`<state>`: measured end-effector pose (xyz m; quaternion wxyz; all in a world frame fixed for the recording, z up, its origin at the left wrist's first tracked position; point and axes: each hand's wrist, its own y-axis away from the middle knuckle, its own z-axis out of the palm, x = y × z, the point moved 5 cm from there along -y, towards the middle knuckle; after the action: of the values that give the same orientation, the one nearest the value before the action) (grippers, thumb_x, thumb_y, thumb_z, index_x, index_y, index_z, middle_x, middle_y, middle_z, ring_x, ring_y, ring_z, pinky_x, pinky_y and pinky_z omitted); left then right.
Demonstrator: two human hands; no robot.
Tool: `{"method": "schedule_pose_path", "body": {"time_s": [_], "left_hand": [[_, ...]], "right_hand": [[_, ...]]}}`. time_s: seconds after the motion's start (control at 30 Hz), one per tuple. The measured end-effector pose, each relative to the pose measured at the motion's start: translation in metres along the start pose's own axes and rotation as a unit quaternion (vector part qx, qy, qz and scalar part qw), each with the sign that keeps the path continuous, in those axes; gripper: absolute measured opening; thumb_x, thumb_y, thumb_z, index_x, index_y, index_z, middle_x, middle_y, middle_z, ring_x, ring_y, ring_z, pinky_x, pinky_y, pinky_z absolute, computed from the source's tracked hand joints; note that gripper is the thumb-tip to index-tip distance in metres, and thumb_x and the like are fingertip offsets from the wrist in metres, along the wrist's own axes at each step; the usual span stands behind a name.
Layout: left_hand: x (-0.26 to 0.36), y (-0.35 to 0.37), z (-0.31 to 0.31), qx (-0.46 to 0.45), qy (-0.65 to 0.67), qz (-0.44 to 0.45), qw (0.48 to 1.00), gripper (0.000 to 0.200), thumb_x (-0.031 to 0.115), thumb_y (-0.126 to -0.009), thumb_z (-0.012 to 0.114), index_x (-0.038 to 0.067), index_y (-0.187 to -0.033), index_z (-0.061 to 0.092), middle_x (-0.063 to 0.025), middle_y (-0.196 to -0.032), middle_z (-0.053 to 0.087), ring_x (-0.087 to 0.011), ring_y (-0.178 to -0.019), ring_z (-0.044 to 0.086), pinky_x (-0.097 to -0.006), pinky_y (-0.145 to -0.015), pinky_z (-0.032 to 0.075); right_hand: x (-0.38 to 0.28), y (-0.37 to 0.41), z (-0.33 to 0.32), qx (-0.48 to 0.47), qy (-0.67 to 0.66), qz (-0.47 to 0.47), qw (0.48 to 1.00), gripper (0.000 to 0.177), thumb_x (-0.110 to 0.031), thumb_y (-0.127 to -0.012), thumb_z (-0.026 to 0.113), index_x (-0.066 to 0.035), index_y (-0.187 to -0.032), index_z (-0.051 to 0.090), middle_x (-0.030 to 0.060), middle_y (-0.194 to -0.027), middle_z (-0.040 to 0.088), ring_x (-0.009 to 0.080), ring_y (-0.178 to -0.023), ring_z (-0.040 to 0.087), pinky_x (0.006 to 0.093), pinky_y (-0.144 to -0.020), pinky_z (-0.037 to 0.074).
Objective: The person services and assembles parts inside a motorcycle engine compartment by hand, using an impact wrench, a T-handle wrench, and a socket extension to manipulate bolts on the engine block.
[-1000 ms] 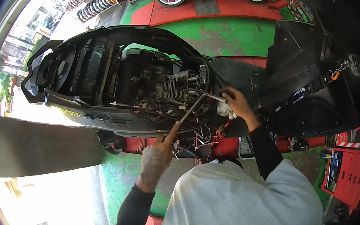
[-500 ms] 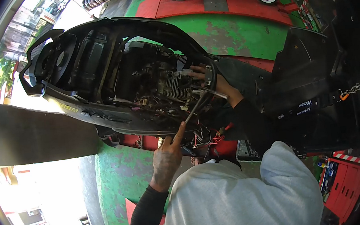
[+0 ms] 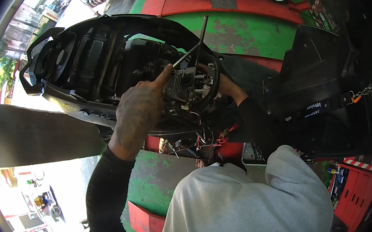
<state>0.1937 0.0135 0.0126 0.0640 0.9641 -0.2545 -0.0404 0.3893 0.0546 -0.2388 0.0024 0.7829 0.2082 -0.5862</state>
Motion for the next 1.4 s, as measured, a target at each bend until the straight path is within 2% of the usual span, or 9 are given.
{"method": "schedule_pose_path", "body": {"time_s": [0.1,0.17,0.27,0.47,0.53,0.7,0.77,1.27,1.4], "left_hand": [[0.004,-0.008,-0.007,-0.014,-0.027,0.026,0.999,0.071,0.0,-0.082,0.057,0.025,-0.147,0.044,-0.0211,-0.083,0.068,-0.037,-0.076,0.069,-0.0472,-0.067,0.055],[0.007,-0.012,-0.008,-0.03,-0.036,0.038,0.998,0.071,-0.001,-0.082,0.056,0.026,-0.147,0.044,-0.0207,-0.082,0.068,-0.0369,-0.076,0.069,-0.0471,-0.068,0.055],[0.012,-0.019,-0.009,-0.002,-0.052,0.068,0.996,0.07,0.0,-0.083,0.056,0.026,-0.147,0.044,-0.0199,-0.083,0.069,-0.0363,-0.076,0.07,-0.0475,-0.069,0.055],[0.018,-0.033,-0.015,-0.048,-0.081,0.086,0.992,0.064,0.004,-0.086,0.054,0.026,-0.145,0.046,-0.0192,-0.081,0.068,-0.0368,-0.075,0.07,-0.0481,-0.068,0.056],[0.021,-0.035,-0.022,-0.003,-0.061,0.071,0.996,0.062,0.006,-0.086,0.056,0.026,-0.144,0.048,-0.0188,-0.081,0.069,-0.0362,-0.076,0.07,-0.0476,-0.068,0.056],[0.019,-0.037,-0.017,-0.031,-0.118,0.086,0.989,0.057,0.008,-0.088,0.054,0.026,-0.142,0.051,-0.0162,-0.083,0.07,-0.0336,-0.077,0.071,-0.0458,-0.067,0.057],[0.022,-0.036,-0.022,-0.037,-0.137,0.094,0.985,0.052,0.007,-0.09,0.051,0.025,-0.139,0.053,-0.014,-0.086,0.07,-0.0316,-0.079,0.072,-0.0445,-0.066,0.058],[0.019,-0.036,-0.016,-0.036,-0.143,0.12,0.982,0.052,0.007,-0.09,0.052,0.024,-0.139,0.053,-0.0126,-0.084,0.07,-0.0303,-0.08,0.072,-0.0425,-0.067,0.058],[0.021,-0.036,-0.018,-0.015,-0.12,0.119,0.986,0.063,0.007,-0.085,0.059,0.026,-0.144,0.047,-0.015,-0.079,0.068,-0.0331,-0.072,0.07,-0.0459,-0.065,0.055]], "right_hand": [[0.01,-0.001,0.006,0.018,-0.099,0.055,0.993,0.086,-0.02,-0.081,0.077,-0.004,-0.152,0.03,0.0141,-0.131,0.059,0.0243,-0.122,0.057,0.0378,-0.103,0.044],[0.006,-0.006,0.009,0.1,0.03,0.015,0.994,0.088,-0.036,-0.08,0.079,-0.003,-0.148,0.036,0.0165,-0.128,0.062,0.0293,-0.12,0.06,0.0388,-0.102,0.044],[-0.017,-0.006,0.006,0.128,0.07,0.043,0.988,0.092,-0.05,-0.076,0.08,-0.003,-0.144,0.041,0.0191,-0.128,0.062,0.0341,-0.12,0.06,0.0399,-0.101,0.045],[-0.01,-0.011,0.008,0.131,0.085,0.051,0.986,0.093,-0.055,-0.073,0.08,-0.004,-0.142,0.044,0.0223,-0.13,0.06,0.0367,-0.122,0.058,0.0413,-0.1,0.046],[-0.009,-0.009,0.008,0.133,0.08,0.057,0.986,0.094,-0.056,-0.073,0.08,-0.004,-0.143,0.044,0.0228,-0.129,0.06,0.0367,-0.122,0.058,0.0412,-0.1,0.045],[-0.002,-0.009,0.009,0.128,0.032,0.064,0.989,0.096,-0.057,-0.072,0.08,-0.004,-0.143,0.044,0.0243,-0.129,0.06,0.0368,-0.122,0.058,0.0409,-0.101,0.045],[-0.008,-0.006,0.008,0.117,0.021,0.071,0.99,0.087,-0.039,-0.076,0.082,-0.001,-0.144,0.043,0.0215,-0.14,0.051,0.0314,-0.129,0.051,0.0404,-0.106,0.043],[-0.008,-0.007,0.009,0.077,-0.003,0.123,0.989,0.086,-0.04,-0.077,0.082,-0.003,-0.144,0.043,0.0185,-0.134,0.057,0.0285,-0.122,0.058,0.0391,-0.1,0.047],[-0.018,-0.007,0.005,0.124,0.063,0.057,0.989,0.085,-0.04,-0.077,0.083,-0.004,-0.143,0.044,0.0186,-0.133,0.057,0.0282,-0.123,0.057,0.0397,-0.101,0.046]]}}
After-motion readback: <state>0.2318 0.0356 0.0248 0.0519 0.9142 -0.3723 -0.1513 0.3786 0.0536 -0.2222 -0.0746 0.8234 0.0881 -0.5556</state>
